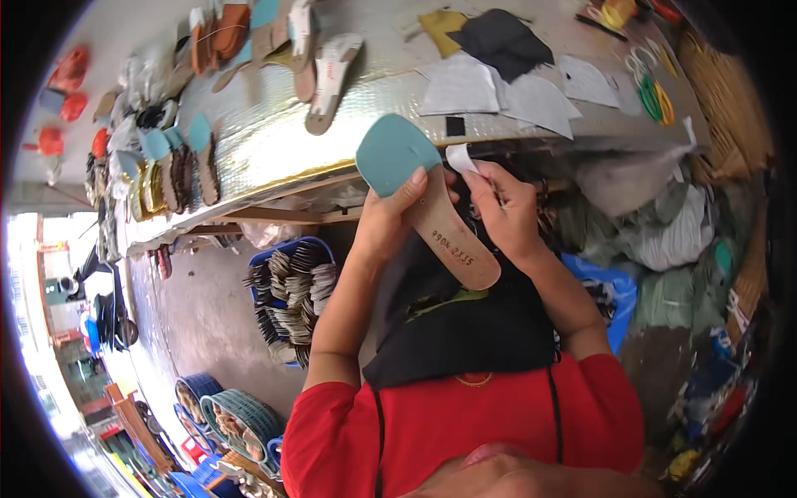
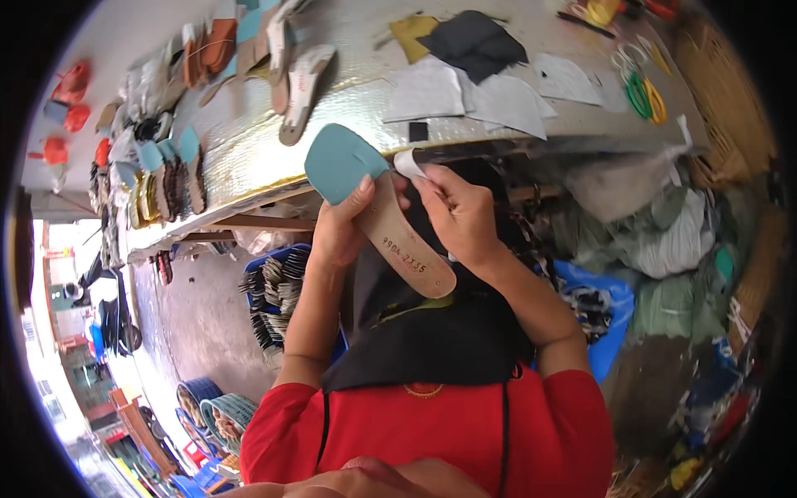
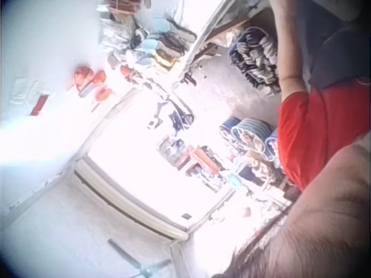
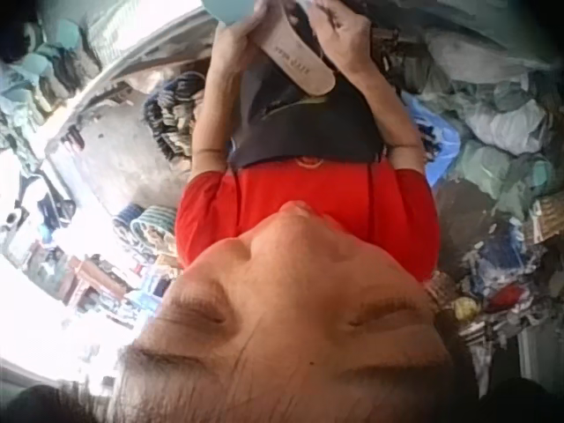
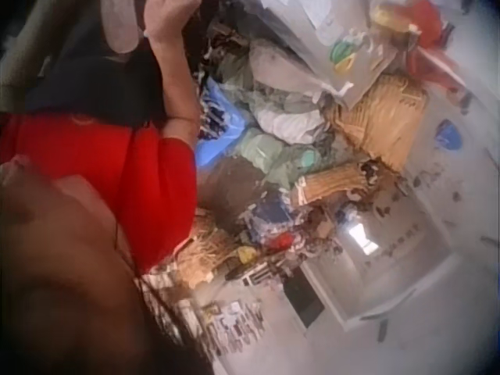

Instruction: Attach adhesive strips and upper components to shoe soles.

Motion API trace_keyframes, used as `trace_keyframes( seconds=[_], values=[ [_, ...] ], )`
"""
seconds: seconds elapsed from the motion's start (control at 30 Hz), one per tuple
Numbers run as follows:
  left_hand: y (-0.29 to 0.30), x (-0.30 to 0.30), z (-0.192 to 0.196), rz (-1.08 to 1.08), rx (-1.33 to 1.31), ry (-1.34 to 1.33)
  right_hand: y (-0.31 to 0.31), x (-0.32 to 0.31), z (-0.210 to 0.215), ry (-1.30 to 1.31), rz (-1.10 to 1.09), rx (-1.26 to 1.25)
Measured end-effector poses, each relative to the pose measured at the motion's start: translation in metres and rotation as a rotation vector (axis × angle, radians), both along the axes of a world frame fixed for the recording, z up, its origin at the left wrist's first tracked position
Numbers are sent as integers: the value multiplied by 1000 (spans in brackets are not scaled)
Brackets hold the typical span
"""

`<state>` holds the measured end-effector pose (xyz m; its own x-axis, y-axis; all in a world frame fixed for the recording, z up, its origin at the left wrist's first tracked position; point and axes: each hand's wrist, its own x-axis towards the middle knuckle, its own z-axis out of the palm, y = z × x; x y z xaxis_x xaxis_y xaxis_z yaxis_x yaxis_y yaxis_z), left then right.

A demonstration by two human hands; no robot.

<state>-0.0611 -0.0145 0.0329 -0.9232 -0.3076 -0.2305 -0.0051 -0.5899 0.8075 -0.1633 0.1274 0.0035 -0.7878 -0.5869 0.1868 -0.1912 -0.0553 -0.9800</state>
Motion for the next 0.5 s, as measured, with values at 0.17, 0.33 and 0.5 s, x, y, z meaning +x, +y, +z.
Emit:
trace_keyframes(
  seconds=[0.17, 0.33, 0.5],
  values=[
    [19, -7, -23, 98, 91, -10, 16, 5, -7, 78, -72, -10],
    [20, -4, -31, -16, 211, 48, 30, 7, -9, -16, 39, -8],
    [17, -5, -29, -152, 240, 61, 38, 7, -4, -87, 144, 23]
  ],
)
